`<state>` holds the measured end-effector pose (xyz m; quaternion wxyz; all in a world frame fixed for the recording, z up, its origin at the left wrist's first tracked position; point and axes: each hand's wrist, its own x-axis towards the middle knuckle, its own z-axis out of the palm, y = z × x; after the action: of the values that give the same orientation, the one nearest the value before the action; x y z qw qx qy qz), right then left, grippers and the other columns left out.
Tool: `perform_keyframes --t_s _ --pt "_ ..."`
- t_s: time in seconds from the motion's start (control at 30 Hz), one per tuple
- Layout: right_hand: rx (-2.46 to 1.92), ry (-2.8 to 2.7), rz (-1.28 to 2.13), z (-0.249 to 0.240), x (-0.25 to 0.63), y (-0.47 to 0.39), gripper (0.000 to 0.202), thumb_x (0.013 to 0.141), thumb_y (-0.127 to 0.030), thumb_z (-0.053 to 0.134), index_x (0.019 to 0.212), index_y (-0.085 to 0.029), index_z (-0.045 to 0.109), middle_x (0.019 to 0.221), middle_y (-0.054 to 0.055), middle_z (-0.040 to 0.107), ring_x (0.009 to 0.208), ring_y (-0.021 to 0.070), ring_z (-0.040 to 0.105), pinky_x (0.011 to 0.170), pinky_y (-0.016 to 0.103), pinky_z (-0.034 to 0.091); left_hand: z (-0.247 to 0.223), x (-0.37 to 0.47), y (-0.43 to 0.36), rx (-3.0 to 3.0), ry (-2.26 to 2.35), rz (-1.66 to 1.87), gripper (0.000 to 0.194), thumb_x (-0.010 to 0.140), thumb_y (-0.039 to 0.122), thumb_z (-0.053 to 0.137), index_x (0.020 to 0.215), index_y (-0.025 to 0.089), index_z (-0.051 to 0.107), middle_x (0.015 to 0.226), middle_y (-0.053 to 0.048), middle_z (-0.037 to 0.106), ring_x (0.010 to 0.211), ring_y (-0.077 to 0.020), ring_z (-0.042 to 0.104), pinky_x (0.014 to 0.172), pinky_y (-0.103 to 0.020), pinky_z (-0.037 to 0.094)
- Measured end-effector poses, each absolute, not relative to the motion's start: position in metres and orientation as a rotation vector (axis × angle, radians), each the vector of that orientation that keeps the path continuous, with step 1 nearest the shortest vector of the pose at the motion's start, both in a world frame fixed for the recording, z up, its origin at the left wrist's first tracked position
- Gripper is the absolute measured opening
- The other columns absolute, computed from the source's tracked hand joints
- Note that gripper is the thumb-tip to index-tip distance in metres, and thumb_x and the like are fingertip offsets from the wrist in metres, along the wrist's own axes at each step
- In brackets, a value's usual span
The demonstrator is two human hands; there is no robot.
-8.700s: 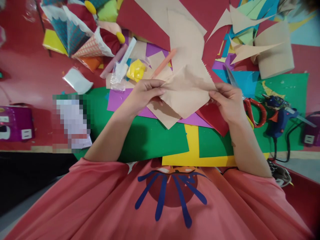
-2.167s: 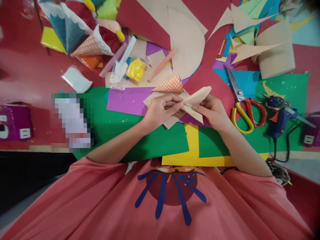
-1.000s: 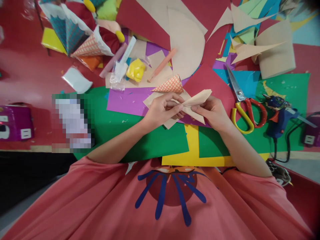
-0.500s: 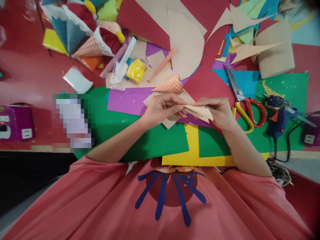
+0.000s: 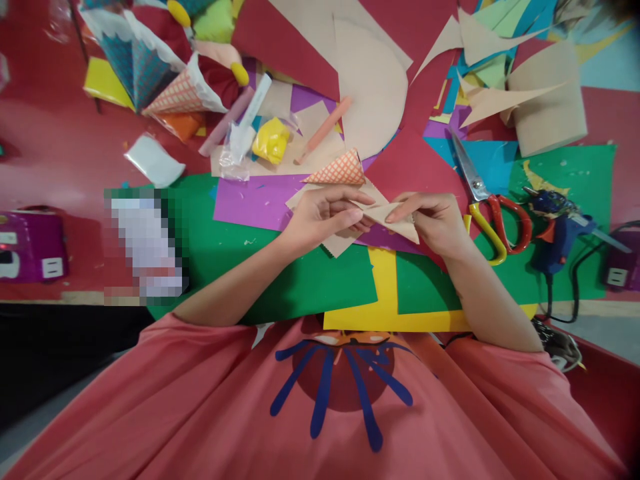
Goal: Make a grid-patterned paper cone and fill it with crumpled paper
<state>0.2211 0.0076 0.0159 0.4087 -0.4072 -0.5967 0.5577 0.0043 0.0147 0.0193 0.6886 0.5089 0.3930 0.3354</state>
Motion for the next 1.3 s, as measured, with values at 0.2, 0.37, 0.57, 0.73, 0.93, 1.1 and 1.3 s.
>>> perform_keyframes --t_s 0.2,0.37,0.57,0.73,0.93,1.1,1.3 --pt "-1.061 -1.580 1.409 0.013 0.219 0.006 0.024 0.081 -0.008 0.055 0.069 -0.020 0.072 0.085 0.000 0.072 0.075 0.0103 0.064 0.066 0.023 0.045 0.018 0.009 0.015 1.204 0.937 0.588 0.053 0.070 0.066 0.068 0.077 0.014 0.067 0.068 -0.002 0.073 0.065 -0.0130 0.072 0.062 -0.020 0.060" --pt "-1.170 -1.347 1.505 0.013 0.215 0.003 0.023 0.091 -0.034 0.054 0.109 -0.027 0.066 0.079 -0.002 0.066 0.070 0.0115 0.062 0.064 0.024 0.049 0.014 0.008 0.015 1.208 0.975 0.654 0.048 0.073 0.061 0.068 0.076 0.013 0.067 0.066 -0.003 0.072 0.059 -0.0113 0.070 0.055 -0.018 0.058" --pt "-1.215 -1.379 1.655 0.018 0.208 0.000 0.032 0.072 -0.040 0.078 0.095 -0.022 0.066 0.069 -0.004 0.062 0.055 0.0078 0.055 0.051 0.020 0.044 0.008 0.009 0.011 1.426 0.969 0.672 0.048 0.080 0.061 0.061 0.068 0.015 0.065 0.060 -0.002 0.069 0.056 -0.0121 0.068 0.055 -0.020 0.057" --pt "-1.215 -1.245 1.740 0.019 0.207 0.003 0.024 0.071 -0.033 0.079 0.084 -0.017 0.068 0.064 -0.004 0.063 0.052 0.0062 0.057 0.050 0.019 0.045 0.011 0.006 0.010 1.529 0.967 0.724 0.041 0.085 0.054 0.057 0.081 0.015 0.068 0.074 -0.004 0.074 0.067 -0.0126 0.071 0.063 -0.020 0.058" --pt "-1.174 -1.098 1.822 0.020 0.208 0.004 0.025 0.070 -0.030 0.080 0.082 -0.015 0.065 0.055 -0.005 0.063 0.045 0.0046 0.056 0.044 0.015 0.043 0.014 0.005 0.012 1.654 0.986 0.825 0.031 0.081 0.046 0.066 0.088 0.016 0.069 0.083 -0.004 0.074 0.074 -0.0116 0.070 0.069 -0.018 0.056" --pt "-1.125 -0.972 1.935 0.018 0.202 0.001 0.029 0.069 -0.033 0.081 0.082 -0.016 0.061 0.058 -0.004 0.066 0.047 0.0064 0.062 0.048 0.016 0.052 0.015 0.007 0.011 1.546 0.975 0.855 0.028 0.082 0.043 0.065 0.083 0.015 0.068 0.078 -0.002 0.072 0.068 -0.0106 0.068 0.065 -0.018 0.056" --pt "-1.047 -0.882 2.032 0.018 0.201 0.001 0.028 0.071 -0.030 0.080 0.082 -0.015 0.060 0.062 -0.002 0.070 0.048 0.0079 0.065 0.046 0.015 0.053 0.015 0.007 0.012 1.505 0.947 0.899 0.020 0.080 0.035 0.068 0.085 0.015 0.067 0.079 -0.001 0.072 0.069 -0.0095 0.069 0.064 -0.018 0.056"
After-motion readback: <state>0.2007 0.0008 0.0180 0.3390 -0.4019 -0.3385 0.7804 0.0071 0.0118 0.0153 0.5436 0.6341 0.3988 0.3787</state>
